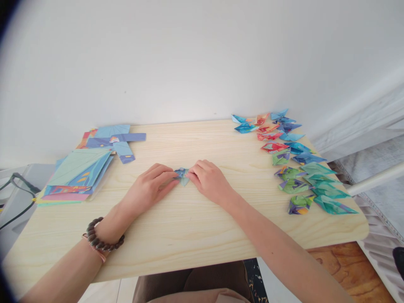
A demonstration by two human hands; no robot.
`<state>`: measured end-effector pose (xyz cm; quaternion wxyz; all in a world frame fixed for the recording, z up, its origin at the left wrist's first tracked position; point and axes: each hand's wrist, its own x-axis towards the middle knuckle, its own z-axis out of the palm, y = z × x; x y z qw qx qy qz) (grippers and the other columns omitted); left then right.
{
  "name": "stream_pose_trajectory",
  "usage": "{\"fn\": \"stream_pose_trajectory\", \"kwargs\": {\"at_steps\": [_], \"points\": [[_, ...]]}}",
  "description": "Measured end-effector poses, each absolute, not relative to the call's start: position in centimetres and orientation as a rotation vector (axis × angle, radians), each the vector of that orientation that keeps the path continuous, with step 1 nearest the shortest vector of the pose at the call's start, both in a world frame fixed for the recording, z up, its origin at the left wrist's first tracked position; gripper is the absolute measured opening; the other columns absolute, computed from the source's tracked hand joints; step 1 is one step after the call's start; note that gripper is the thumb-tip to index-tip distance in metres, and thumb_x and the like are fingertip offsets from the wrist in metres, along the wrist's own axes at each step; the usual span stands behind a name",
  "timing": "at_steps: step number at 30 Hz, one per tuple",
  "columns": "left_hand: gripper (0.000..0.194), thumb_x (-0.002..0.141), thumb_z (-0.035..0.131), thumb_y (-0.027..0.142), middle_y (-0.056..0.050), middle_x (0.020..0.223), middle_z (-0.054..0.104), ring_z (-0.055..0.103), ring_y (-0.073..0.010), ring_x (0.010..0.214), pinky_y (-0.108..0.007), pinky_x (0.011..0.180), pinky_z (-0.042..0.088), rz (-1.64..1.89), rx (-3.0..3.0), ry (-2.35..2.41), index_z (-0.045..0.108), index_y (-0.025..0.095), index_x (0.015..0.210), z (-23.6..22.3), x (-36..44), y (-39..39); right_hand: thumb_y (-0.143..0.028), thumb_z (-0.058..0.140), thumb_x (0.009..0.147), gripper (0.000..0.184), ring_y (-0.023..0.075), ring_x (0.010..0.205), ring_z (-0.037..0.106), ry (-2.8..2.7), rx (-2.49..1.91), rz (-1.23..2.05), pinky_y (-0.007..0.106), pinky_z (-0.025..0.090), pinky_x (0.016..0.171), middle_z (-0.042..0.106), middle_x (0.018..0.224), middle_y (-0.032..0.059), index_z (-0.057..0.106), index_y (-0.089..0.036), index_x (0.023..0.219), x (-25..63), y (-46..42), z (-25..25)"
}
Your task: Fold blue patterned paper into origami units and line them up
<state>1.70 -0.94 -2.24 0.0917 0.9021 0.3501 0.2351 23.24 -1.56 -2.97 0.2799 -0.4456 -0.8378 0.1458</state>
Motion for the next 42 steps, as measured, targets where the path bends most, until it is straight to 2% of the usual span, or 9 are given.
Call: {"fn": "stream_pose_trajectory", "kwargs": {"at_steps": [7, 13, 19, 29, 33, 42], "points": [[0.015, 0.090, 0.049, 0.024, -0.005, 0.090, 0.062, 0.054, -0.0157, 0.086, -0.030, 0.078, 0.045, 0.779, 2.456, 1.117, 0.059, 0.017, 0.098, -2.5, 1.5, -0.5, -0.031, 0.053, 0.087, 0.015, 0.0159, 0.086, 0.052, -2.182, -1.136, 0.509, 0.030, 0.042, 0.080, 0.054, 0.093, 0.0060, 0.060, -0.018, 0.092, 24.0, -1.4, -2.9], [0.018, 0.087, 0.054, 0.033, -0.001, 0.087, 0.062, 0.058, -0.0126, 0.077, -0.025, 0.072, 0.046, 0.781, 2.183, 1.320, 0.057, 0.019, 0.098, -2.6, 1.8, -0.5, -0.026, 0.050, 0.088, 0.015, 0.0141, 0.080, 0.051, -2.104, -1.258, 0.533, 0.028, 0.041, 0.076, 0.053, 0.085, 0.0040, 0.060, -0.016, 0.082, 23.3, -1.2, -2.8], [0.016, 0.086, 0.054, 0.034, 0.000, 0.082, 0.061, 0.057, -0.0134, 0.080, -0.025, 0.073, 0.045, 0.763, 2.165, 1.381, 0.061, 0.021, 0.092, -2.0, 2.4, -0.7, -0.029, 0.056, 0.082, 0.015, 0.0148, 0.083, 0.052, -2.024, -1.429, 0.531, 0.029, 0.041, 0.076, 0.051, 0.088, 0.0043, 0.061, -0.017, 0.075, 22.7, -1.1, -2.4], [0.015, 0.081, 0.060, 0.035, 0.000, 0.083, 0.063, 0.050, -0.0171, 0.093, -0.029, 0.083, 0.042, 0.765, 2.030, 1.469, 0.062, 0.021, 0.087, -2.0, 2.7, -0.6, -0.029, 0.060, 0.078, 0.017, 0.0156, 0.084, 0.053, -1.952, -1.554, 0.602, 0.031, 0.041, 0.081, 0.053, 0.086, 0.0034, 0.058, -0.017, 0.066, 22.2, -0.7, -2.2], [0.012, 0.082, 0.060, 0.029, -0.001, 0.091, 0.060, 0.045, -0.0184, 0.096, -0.032, 0.088, 0.039, 0.789, 2.176, 1.449, 0.061, 0.021, 0.091, -2.1, 2.7, -0.5, -0.028, 0.060, 0.078, 0.019, 0.0169, 0.085, 0.052, -1.977, -1.563, 0.634, 0.032, 0.041, 0.082, 0.054, 0.084, 0.0038, 0.057, -0.017, 0.063, 22.2, -0.4, -2.2], [0.021, 0.088, 0.051, 0.026, -0.004, 0.095, 0.052, 0.043, -0.0184, 0.093, -0.035, 0.088, 0.036, 0.681, 2.399, 1.347, 0.067, 0.031, 0.102, -2.5, 2.4, -0.4, -0.022, 0.059, 0.078, 0.017, 0.0171, 0.084, 0.052, -2.020, -1.548, 0.643, 0.033, 0.040, 0.082, 0.054, 0.083, 0.0038, 0.054, -0.017, 0.063, 22.0, -0.3, -1.9]]}}
